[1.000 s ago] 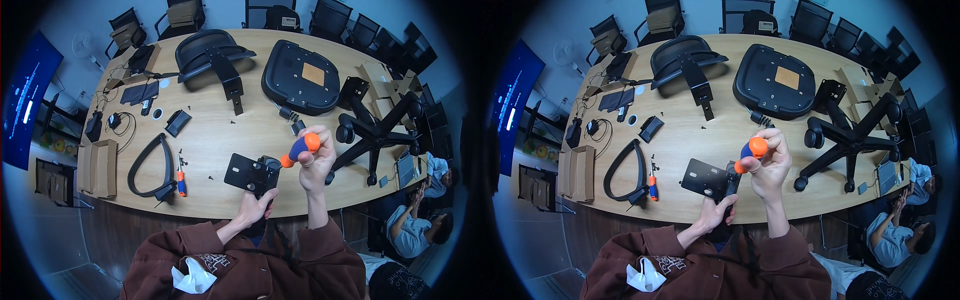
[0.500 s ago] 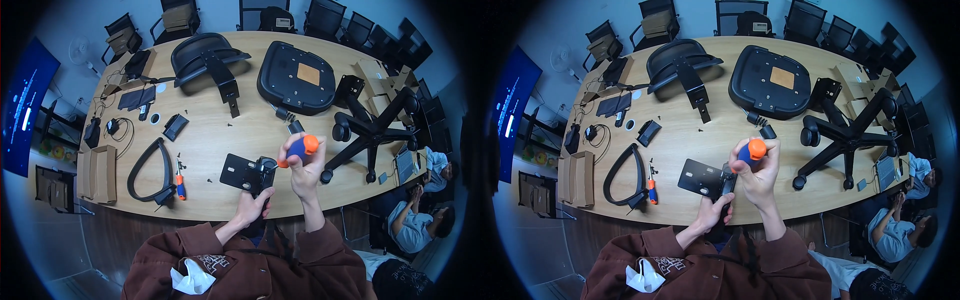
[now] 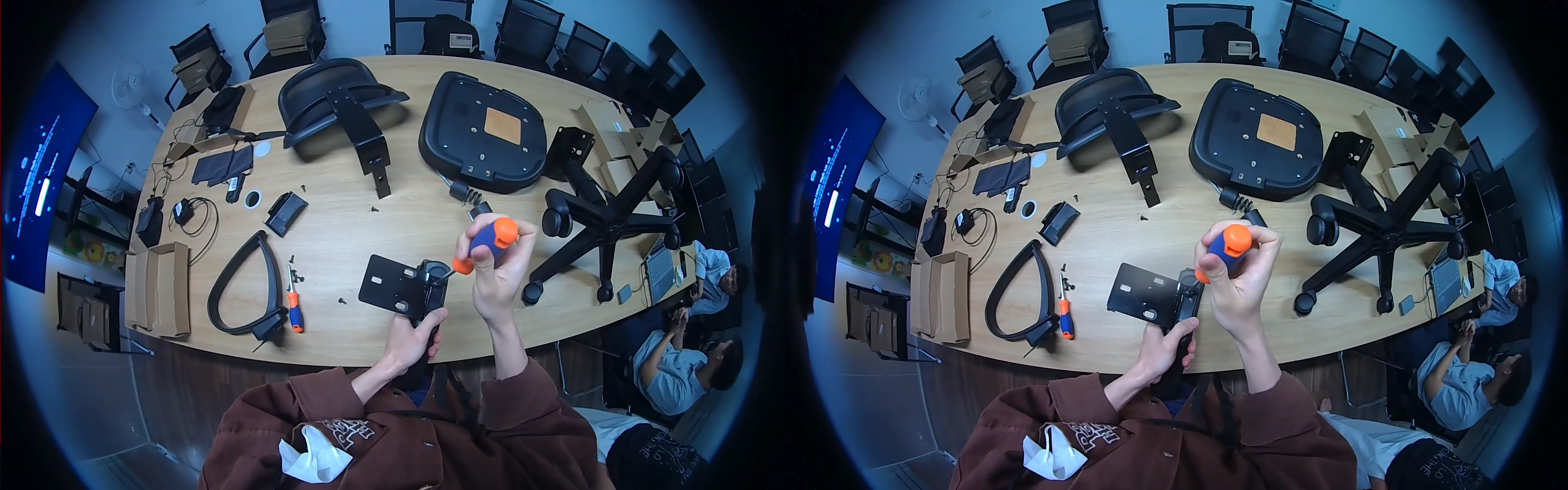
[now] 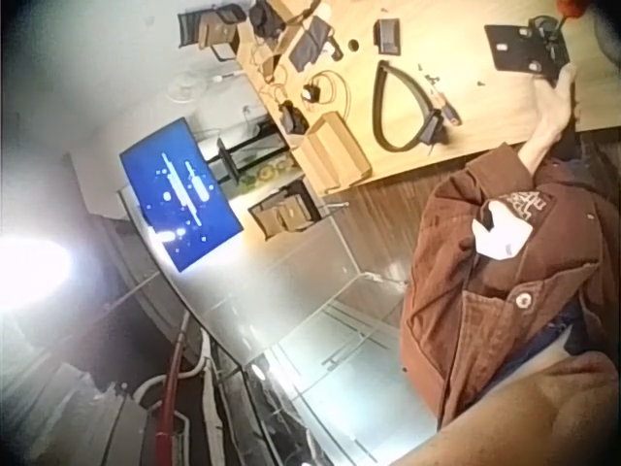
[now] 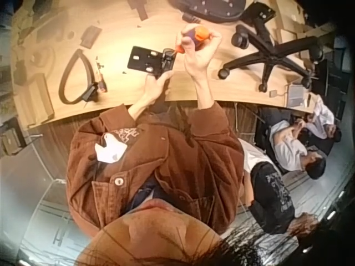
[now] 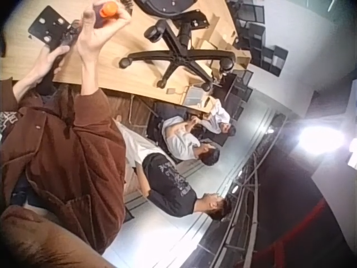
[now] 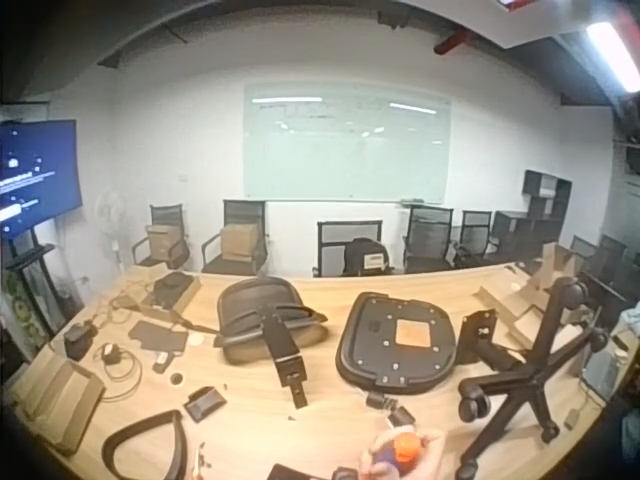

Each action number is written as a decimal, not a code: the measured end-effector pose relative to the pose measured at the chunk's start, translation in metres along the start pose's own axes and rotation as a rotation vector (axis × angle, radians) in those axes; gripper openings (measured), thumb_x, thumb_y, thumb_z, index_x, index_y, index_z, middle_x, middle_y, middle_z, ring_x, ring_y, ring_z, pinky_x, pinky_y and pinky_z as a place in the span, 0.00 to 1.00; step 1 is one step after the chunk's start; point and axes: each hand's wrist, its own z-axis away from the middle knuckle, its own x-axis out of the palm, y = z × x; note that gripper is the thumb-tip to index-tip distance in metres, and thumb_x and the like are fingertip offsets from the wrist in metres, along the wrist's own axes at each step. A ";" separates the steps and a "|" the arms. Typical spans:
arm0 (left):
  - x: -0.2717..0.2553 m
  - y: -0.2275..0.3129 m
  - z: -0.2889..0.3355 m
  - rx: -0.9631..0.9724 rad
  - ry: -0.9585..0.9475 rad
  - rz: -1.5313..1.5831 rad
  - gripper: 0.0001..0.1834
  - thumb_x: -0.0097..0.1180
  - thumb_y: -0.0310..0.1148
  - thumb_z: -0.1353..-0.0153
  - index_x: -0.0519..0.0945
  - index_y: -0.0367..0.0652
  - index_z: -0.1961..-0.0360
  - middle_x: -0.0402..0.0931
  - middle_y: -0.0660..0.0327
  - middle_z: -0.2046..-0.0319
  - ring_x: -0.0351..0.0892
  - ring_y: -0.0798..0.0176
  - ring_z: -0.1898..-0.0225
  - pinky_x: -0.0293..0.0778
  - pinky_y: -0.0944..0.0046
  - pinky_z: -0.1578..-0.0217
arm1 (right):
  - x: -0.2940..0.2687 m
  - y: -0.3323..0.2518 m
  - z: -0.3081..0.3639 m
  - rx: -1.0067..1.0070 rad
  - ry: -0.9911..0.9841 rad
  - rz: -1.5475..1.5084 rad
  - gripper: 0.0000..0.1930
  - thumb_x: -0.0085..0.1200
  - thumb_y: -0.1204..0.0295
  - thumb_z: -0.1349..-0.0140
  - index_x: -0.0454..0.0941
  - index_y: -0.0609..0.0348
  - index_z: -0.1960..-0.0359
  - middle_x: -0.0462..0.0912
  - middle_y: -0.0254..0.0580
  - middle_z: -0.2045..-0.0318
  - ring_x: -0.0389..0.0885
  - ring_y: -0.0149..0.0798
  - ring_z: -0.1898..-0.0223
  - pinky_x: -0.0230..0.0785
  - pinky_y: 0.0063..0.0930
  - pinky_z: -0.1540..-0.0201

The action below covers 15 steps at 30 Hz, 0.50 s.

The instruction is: Assembling components of an office chair by attaching the backrest bracket and securing it with screws.

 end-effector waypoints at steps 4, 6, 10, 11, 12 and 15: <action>-0.004 -0.002 -0.001 0.009 0.008 0.021 0.13 0.61 0.38 0.33 0.76 0.38 0.65 0.72 0.63 0.82 0.70 0.69 0.88 0.67 0.66 0.86 | -0.018 -0.001 -0.003 -0.025 -0.033 0.303 0.29 0.57 0.53 0.30 0.63 0.60 0.40 0.72 0.44 0.52 0.77 0.35 0.57 0.71 0.33 0.51; -0.005 -0.001 -0.001 0.006 0.004 0.014 0.13 0.61 0.38 0.33 0.76 0.38 0.65 0.72 0.63 0.82 0.70 0.69 0.88 0.67 0.66 0.86 | -0.012 -0.007 -0.003 0.000 -0.032 0.401 0.29 0.57 0.53 0.30 0.63 0.60 0.38 0.73 0.44 0.52 0.77 0.36 0.56 0.71 0.33 0.51; -0.005 -0.004 -0.002 0.010 -0.001 0.015 0.13 0.61 0.38 0.33 0.75 0.38 0.65 0.72 0.63 0.82 0.70 0.69 0.88 0.67 0.66 0.86 | 0.012 -0.010 -0.002 0.089 -0.002 -0.144 0.31 0.59 0.56 0.30 0.60 0.62 0.36 0.73 0.43 0.54 0.76 0.34 0.58 0.70 0.30 0.48; -0.004 -0.004 -0.002 0.009 -0.011 0.020 0.13 0.61 0.38 0.33 0.76 0.38 0.65 0.72 0.63 0.82 0.70 0.69 0.88 0.67 0.66 0.86 | 0.009 -0.005 0.000 -0.020 -0.075 -0.083 0.31 0.57 0.55 0.29 0.61 0.62 0.36 0.73 0.43 0.54 0.76 0.34 0.57 0.69 0.31 0.46; -0.004 -0.004 -0.002 0.010 -0.013 0.025 0.13 0.61 0.38 0.33 0.76 0.38 0.65 0.72 0.63 0.82 0.70 0.69 0.88 0.67 0.66 0.86 | 0.008 -0.003 0.001 -0.021 -0.075 -0.085 0.31 0.57 0.55 0.29 0.61 0.62 0.36 0.73 0.43 0.54 0.76 0.34 0.57 0.69 0.31 0.46; -0.006 -0.003 0.000 0.015 -0.040 -0.033 0.11 0.57 0.36 0.32 0.74 0.38 0.61 0.72 0.61 0.82 0.71 0.67 0.87 0.69 0.64 0.85 | -0.001 -0.003 0.002 0.063 -0.049 0.058 0.30 0.55 0.54 0.29 0.63 0.63 0.36 0.72 0.42 0.54 0.76 0.35 0.57 0.68 0.34 0.44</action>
